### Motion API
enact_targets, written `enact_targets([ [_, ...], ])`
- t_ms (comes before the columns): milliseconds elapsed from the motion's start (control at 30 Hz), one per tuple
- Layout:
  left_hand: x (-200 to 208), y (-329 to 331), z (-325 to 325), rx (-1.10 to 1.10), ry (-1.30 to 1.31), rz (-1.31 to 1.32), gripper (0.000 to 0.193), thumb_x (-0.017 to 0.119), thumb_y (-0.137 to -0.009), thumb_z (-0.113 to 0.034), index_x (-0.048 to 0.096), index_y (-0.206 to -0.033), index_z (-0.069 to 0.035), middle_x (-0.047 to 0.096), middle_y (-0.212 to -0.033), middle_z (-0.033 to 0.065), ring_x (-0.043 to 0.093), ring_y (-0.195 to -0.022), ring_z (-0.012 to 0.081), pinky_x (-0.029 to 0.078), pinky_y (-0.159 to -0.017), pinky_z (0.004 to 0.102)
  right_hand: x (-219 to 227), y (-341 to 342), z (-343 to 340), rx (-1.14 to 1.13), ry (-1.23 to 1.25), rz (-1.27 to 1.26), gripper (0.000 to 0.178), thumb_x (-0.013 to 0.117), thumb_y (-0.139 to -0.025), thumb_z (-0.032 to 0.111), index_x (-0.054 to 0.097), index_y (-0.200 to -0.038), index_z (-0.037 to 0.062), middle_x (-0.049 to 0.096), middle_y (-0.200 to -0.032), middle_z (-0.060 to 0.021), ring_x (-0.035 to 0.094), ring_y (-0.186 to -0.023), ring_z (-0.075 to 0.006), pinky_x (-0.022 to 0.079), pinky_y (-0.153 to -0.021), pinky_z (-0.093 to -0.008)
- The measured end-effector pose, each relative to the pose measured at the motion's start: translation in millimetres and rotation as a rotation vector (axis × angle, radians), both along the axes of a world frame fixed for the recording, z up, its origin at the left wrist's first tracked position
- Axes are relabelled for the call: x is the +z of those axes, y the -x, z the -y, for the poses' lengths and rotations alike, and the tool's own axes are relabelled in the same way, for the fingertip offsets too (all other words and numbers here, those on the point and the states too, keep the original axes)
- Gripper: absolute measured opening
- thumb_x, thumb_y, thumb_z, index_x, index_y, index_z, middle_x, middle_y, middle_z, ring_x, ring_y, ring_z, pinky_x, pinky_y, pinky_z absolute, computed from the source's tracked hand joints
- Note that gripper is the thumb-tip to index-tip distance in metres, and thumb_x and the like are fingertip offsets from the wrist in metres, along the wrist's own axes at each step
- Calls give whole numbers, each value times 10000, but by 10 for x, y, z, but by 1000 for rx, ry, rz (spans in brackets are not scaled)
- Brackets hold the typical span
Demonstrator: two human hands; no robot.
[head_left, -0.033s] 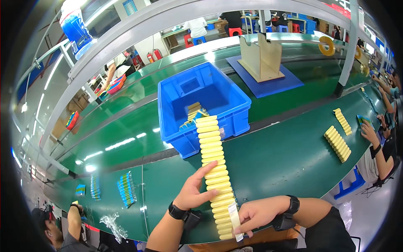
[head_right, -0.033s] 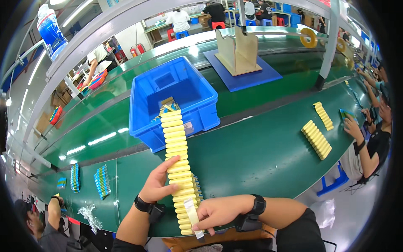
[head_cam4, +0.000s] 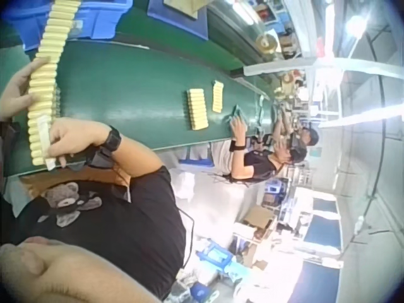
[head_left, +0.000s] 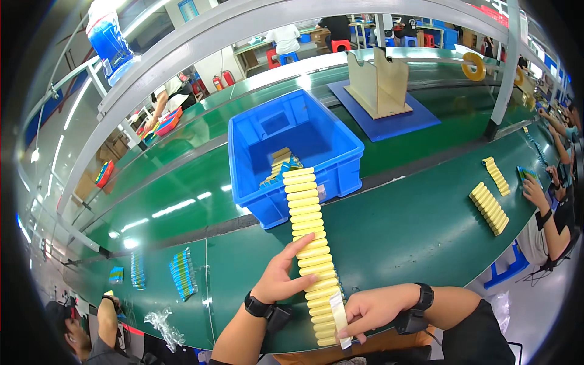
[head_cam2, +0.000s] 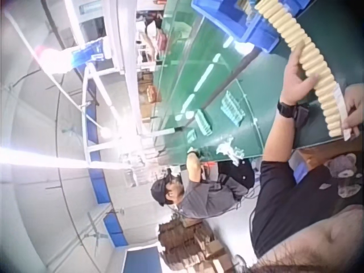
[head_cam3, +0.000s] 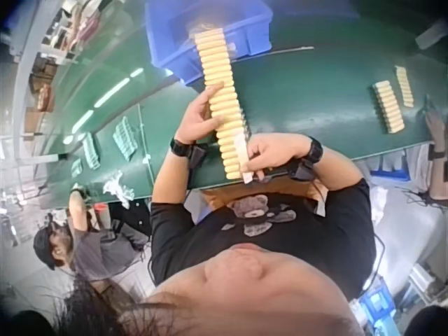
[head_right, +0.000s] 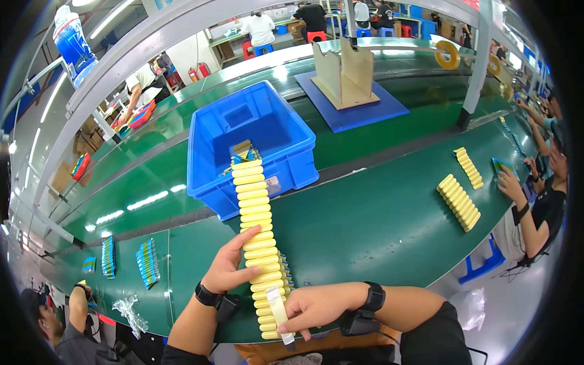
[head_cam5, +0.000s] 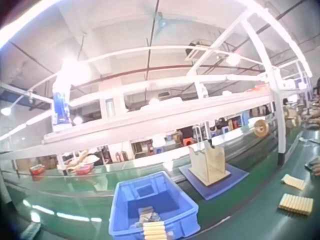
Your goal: Assembling small plastic components on a factory production line.
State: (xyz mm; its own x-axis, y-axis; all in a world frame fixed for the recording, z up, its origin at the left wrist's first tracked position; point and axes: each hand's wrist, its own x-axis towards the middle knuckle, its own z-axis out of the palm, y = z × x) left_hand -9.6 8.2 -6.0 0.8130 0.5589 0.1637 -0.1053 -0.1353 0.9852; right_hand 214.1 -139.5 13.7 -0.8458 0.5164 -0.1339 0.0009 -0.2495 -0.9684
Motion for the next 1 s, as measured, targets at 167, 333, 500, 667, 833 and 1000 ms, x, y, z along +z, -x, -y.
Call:
enact_targets([
  [167, -98, -10, -74, 89, -308, -198, 886, 852, -837, -175, 417, -1603, -85, 557, -1447, 172, 522, -1368, 285, 381, -1172, 395, 245, -55, -99, -38, 46, 159, 369, 584, -1082, 329, 742, -1023, 1, 714, -807, -13, 663, -611, -71, 469, -569, -231],
  [333, -191, 11, -97, 111, -311, -230, 885, 862, -828, -211, 432, -1592, -89, 564, -1437, 177, 546, -1336, 306, 400, -1155, 403, 105, -44, -105, -90, 54, 156, 381, 592, -1084, 351, 757, -1026, 12, 698, -691, -4, 608, -576, -54, 432, -556, -233],
  [500, -346, -38, -82, 145, -279, -246, 871, 871, -820, -246, 455, -1563, -59, 578, -1413, 187, 570, -1301, 321, 427, -1129, 401, 43, -199, -115, 149, 82, 154, 328, 607, -1068, 278, 750, -1002, -10, 725, -761, -37, 633, -572, -80, 486, -532, -242],
  [667, -330, 100, -44, 158, -16, -121, 922, 849, -793, -82, 367, -1572, 21, 538, -1458, 168, 558, -1313, 252, 460, -1120, 394, -28, -294, -397, -322, -123, -18, 299, 584, -1084, 245, 742, -1045, -7, 722, -778, -22, 637, -614, -71, 499, -589, -242],
  [833, -353, -53, -52, 114, -62, -80, 923, 788, -775, -36, 349, -1583, 34, 541, -1444, 181, 550, -1324, 256, 453, -1119, 395, -277, -262, -463, -913, -580, -53, 226, 584, -1079, 152, 707, -1193, 1, 643, -1136, -79, 633, -1014, -154, 534, -887, -307],
  [1000, -266, -150, 58, 100, 23, -65, 935, 751, -818, -19, 278, -1624, 9, 525, -1464, 157, 553, -1320, 250, 457, -1124, 387, -225, -168, -391, -1013, -983, 92, 170, 669, -1007, 97, 722, -1159, 42, 589, -1050, -100, 613, -1016, -270, 517, -868, -360],
])
